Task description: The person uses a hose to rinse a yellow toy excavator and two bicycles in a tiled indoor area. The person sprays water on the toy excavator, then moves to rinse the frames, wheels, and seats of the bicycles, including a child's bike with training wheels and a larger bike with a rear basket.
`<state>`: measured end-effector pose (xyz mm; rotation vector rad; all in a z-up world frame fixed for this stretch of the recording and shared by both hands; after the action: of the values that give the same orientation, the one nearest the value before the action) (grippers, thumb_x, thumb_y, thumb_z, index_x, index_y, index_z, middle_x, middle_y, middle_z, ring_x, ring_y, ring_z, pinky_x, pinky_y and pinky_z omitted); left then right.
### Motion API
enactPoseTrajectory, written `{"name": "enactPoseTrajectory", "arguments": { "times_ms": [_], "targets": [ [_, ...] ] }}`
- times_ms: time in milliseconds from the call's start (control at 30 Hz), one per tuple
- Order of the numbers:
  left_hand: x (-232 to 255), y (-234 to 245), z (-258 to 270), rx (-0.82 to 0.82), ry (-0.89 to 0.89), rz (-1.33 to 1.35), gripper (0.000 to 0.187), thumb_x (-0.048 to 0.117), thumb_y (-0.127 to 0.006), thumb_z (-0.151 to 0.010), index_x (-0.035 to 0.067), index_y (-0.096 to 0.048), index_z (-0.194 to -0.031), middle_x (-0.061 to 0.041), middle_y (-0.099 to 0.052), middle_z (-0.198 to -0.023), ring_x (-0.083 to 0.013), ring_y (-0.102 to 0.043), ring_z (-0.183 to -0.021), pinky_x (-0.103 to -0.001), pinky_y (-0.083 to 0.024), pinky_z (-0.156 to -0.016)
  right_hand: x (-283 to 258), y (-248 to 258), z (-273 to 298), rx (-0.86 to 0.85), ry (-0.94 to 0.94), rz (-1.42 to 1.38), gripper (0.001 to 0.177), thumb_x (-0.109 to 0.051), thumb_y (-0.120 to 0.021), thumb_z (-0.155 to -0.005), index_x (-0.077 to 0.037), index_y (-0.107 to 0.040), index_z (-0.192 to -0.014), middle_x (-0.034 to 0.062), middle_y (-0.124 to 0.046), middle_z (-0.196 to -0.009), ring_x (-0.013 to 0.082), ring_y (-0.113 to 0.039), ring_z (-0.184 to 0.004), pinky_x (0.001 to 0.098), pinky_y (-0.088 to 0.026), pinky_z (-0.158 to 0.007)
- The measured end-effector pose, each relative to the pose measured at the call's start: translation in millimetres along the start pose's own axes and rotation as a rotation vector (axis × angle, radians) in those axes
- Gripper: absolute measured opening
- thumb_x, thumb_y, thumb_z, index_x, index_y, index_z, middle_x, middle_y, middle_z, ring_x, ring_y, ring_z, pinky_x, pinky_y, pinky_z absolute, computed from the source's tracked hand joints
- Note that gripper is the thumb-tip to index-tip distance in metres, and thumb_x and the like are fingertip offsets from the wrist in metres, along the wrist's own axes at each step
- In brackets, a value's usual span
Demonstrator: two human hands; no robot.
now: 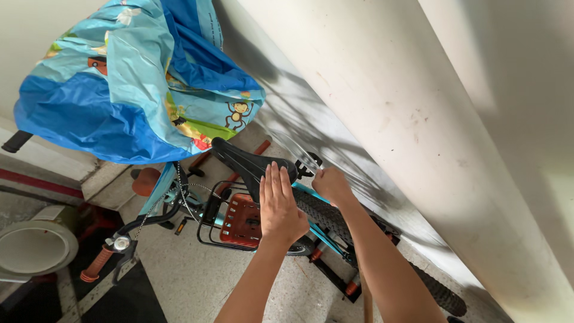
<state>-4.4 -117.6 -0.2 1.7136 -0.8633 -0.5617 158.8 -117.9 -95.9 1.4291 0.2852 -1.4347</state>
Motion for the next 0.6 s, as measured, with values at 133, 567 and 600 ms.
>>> {"name": "enactPoseTrajectory", "arguments": {
  "times_ms": [133, 567, 600],
  "targets": [
    [-0.9, 0.9, 0.4, -0.02, 0.0, 0.018, 0.101, 0.01, -0.068, -0.062, -0.013, -0.021, -0.148, -0.034, -0.022, -0.158, -0.0467, -0.017, -0.151, -0.054, -0.013, -0.124, -2.5, -2.0, -0.7, -0.014, -0.014, 0.001, 0.047, -0.029, -0.04, -0.101, 0.003, -0.069, -0.082, 0.0263, -0.069, -0.072, 0.0409, -0.07, -0.059, 0.0486, -0.06, -0.069],
    [-1.1, 1.3, 0.4, -0.052, 0.005, -0.001, 0.103, 0.011, -0.068, -0.06, -0.011, -0.019, -0.149, -0.032, -0.02, -0.158, -0.0457, -0.014, -0.152, -0.054, -0.011, -0.124, -7.5, 0.2, 7.4, -0.018, -0.012, 0.018, 0.05, -0.027, -0.04, -0.102, 0.009, -0.068, -0.081, 0.0288, -0.068, -0.069, 0.0417, -0.069, -0.054, 0.0477, -0.061, -0.062],
    [-1.3, 1.4, 0.3, -0.063, 0.011, 0.0, 0.103, 0.011, -0.068, -0.06, -0.011, -0.019, -0.149, -0.032, -0.02, -0.159, -0.0454, -0.014, -0.152, -0.054, -0.011, -0.124, -7.3, 0.1, 8.2, -0.025, -0.016, 0.018, 0.05, -0.027, -0.04, -0.102, 0.009, -0.068, -0.082, 0.0288, -0.067, -0.07, 0.042, -0.069, -0.054, 0.048, -0.061, -0.062]
  ]
}}
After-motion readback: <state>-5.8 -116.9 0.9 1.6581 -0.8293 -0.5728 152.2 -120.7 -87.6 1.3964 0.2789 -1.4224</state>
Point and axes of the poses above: each hand's wrist, its own z-axis away from the middle knuckle, its own y-axis out of the back of the hand, x = y × z, the point moved 2 cm from there along -z, towards the middle knuckle
